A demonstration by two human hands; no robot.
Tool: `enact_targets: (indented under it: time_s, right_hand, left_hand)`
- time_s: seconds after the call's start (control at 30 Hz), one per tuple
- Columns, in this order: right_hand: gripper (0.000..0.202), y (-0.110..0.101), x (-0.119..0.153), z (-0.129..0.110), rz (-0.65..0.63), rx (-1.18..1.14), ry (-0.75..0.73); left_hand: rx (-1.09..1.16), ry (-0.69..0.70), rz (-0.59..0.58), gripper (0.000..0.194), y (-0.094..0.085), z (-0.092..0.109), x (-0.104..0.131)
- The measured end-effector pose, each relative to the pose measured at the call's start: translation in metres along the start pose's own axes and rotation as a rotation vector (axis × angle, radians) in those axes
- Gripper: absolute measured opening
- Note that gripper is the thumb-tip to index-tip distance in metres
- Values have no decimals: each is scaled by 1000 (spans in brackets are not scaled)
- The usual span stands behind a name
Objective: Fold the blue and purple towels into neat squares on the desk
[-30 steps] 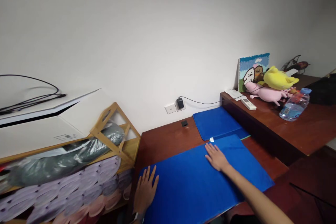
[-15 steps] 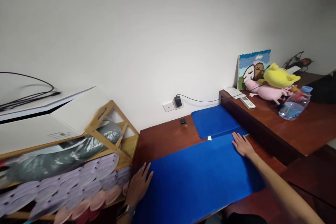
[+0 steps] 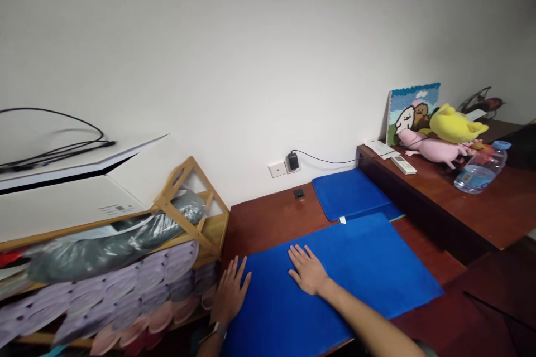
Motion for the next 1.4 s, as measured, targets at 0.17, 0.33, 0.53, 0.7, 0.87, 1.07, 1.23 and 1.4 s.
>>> enact_targets:
  time_s: [0.17, 0.33, 0.53, 0.7, 0.87, 1.07, 1.23, 1.4]
  right_hand:
    - [67, -35, 48, 125, -12, 124, 217]
    - [68, -101, 130, 293, -56, 252, 576]
    - [66, -123, 175, 362, -60, 243, 685]
    - [64, -123, 175, 356, 39, 192, 612]
    - [61, -126, 177, 365, 96, 80, 567]
    - [62, -131, 180, 375, 146, -108, 566]
    - [63, -129, 178, 375, 136, -141, 545]
    - [64, -125, 179, 382, 157, -213, 519]
  left_hand:
    - [-2, 12, 30, 64, 1, 0, -1]
    - [-2, 12, 28, 64, 6, -5, -2]
    - [-40, 4, -15, 66, 7, -7, -7]
    - [-87, 18, 65, 64, -15, 0, -9]
    - [-94, 54, 145, 54, -45, 74, -19]
    - [252, 545, -164, 44, 2, 399, -1]
    - [266, 796, -315, 40, 70, 624, 40]
    - [197, 764, -252, 21, 85, 660, 40]
Point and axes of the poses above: each hand's wrist, its own x-axis away from the middle knuckle, its own y-axis out of the palm, z = x × y, the point moved 7 cm from there along -x, towards the middle knuckle, and after that the axes turned 4 degrees about x, right-handed, at the moved point
